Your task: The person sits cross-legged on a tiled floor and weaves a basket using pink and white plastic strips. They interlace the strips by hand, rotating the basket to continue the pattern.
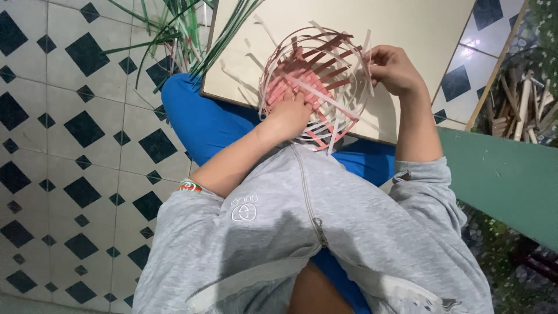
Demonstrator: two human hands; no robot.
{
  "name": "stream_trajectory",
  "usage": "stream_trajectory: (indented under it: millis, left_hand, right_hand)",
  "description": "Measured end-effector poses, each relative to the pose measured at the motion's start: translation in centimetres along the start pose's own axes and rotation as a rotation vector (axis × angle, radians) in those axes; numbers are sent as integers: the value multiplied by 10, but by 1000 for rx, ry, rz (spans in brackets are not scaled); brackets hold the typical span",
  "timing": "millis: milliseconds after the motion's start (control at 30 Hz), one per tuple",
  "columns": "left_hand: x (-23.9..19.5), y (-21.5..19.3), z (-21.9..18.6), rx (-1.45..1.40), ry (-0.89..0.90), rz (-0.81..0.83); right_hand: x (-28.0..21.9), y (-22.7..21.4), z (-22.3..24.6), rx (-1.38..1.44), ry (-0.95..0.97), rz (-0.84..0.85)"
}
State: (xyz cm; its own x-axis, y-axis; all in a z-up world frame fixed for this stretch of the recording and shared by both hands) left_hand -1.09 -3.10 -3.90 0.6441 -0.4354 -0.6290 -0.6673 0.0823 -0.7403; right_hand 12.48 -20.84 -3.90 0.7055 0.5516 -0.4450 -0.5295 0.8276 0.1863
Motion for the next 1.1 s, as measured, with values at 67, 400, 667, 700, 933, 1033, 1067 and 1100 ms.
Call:
stream_trajectory:
  millis: [67, 400, 667, 700, 933, 1033, 1067, 1100]
  left_hand:
    - [1, 2, 0, -10, -13, 7]
    - [-6, -15, 0, 22, 1, 27]
    - [-11, -59, 46, 31, -153, -264]
    - [-4, -49, 54, -2, -177, -282]
    - [-10, -52, 58, -188, -167, -226]
    - [1, -41, 62, -84, -157, -331]
    - [4, -38, 63, -46, -160, -345]
    - [7, -34, 62, -8, -160, -359]
  right_hand:
    - [0, -6, 0, 22, -3, -40]
    - [4, -3, -11, -72, 45, -66]
    - [13, 10, -3, -103, 70, -56]
    - [14, 12, -4, -43, 60, -11]
    - [1, -7, -4, -128, 53, -69]
    - [-6, -14, -3, -116, 46, -90]
    - [-10, -20, -4, -118, 65, -140]
    - [-15, -27, -7, -119, 84, -193]
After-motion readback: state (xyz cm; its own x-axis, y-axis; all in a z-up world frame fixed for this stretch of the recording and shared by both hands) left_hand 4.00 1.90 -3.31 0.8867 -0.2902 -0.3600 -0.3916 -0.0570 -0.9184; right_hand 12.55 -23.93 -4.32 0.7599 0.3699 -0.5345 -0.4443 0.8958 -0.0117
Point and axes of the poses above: each hand's wrist, its own x-axis towards the middle knuckle, its own y-axis out of the palm, z = x × y, the point moved 8 cm from there along x, towards the middle knuckle, and after that the axes turned 9 degrees about x, right-handed, at the moved point
